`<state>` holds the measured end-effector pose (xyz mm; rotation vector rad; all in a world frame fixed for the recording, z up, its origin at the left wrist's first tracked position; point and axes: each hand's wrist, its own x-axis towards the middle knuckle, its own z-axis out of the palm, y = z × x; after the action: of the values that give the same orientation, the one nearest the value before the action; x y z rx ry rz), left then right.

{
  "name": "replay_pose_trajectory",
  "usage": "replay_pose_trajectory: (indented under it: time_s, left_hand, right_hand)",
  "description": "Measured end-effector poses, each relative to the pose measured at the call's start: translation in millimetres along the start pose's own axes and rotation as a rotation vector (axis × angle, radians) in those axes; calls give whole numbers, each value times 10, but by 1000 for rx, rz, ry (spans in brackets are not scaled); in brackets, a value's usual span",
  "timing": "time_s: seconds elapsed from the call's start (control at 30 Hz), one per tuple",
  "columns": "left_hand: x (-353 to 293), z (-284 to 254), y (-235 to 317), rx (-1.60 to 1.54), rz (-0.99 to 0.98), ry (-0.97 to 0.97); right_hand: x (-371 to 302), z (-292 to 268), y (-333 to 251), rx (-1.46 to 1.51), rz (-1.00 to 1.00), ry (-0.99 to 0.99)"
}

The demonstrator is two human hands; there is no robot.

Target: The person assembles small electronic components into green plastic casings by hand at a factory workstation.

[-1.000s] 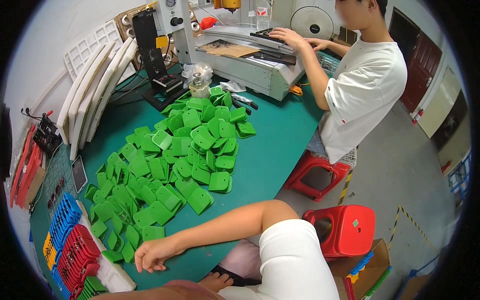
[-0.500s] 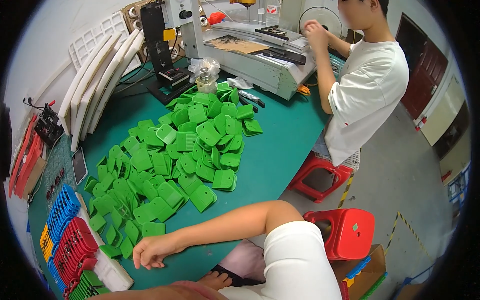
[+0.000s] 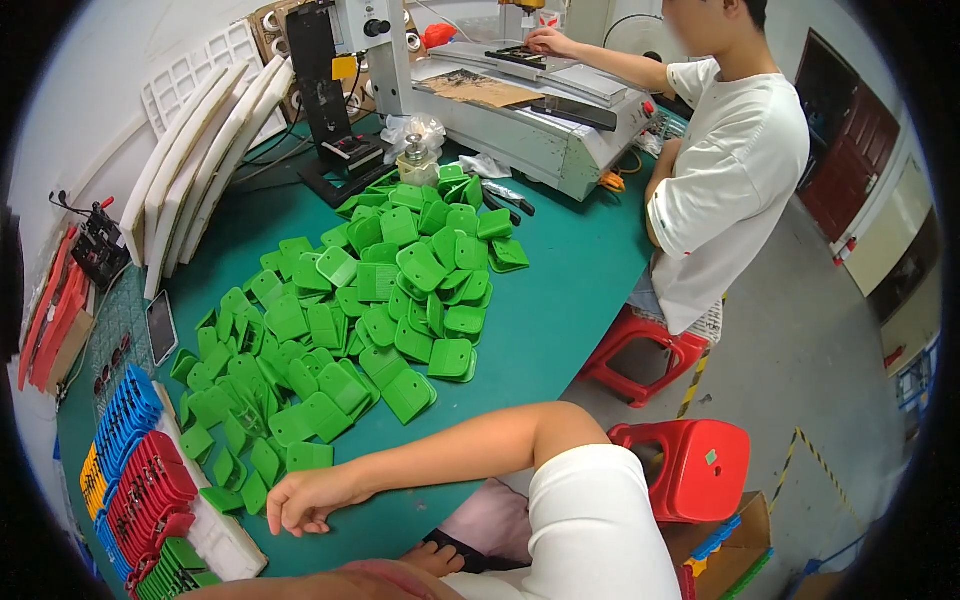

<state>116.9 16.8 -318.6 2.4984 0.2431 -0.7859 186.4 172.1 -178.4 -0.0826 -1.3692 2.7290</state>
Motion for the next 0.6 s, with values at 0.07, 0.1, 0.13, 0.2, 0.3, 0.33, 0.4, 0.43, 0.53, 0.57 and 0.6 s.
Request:
replay_pose_trajectory:
  time_s: [0.07,0.1,0.13,0.2,0.3,0.33,0.4,0.43,0.53,0.57,0.6]
  left_hand:
    - [15,76,-12,-10,1,30]
    - [15,94,-17,-15,3,44]
    - [16,109,-20,-20,6,58]
    - [18,108,-18,-11,5,36]
    - [3,-23,11,-14,-4,-22]
    - [-11,-72,23,-24,-12,-59]
    - [116,335,-94,626,-104,564]
    - [189,571,-155,1277,-191,1190]
    - [97,218,-70,771,-108,693]
    - [30,41,-17,517,-73,443]
    - [-16,-99,15,262,-32,195]
  right_hand:
    - [-2,7,-5,0,3,1]
    - [-1,7,-7,1,5,5]
    - [1,7,-7,1,5,5]
    - [1,5,-7,2,10,6]
    - [-4,5,-17,11,5,3]
    - [3,6,-13,11,6,1]
    - [17,13,-15,7,8,6]
    - [18,21,-27,6,7,5]
    - [-6,5,-16,7,7,17]
    - [2,13,-14,1,7,11]
    - [0,9,-13,-3,5,12]
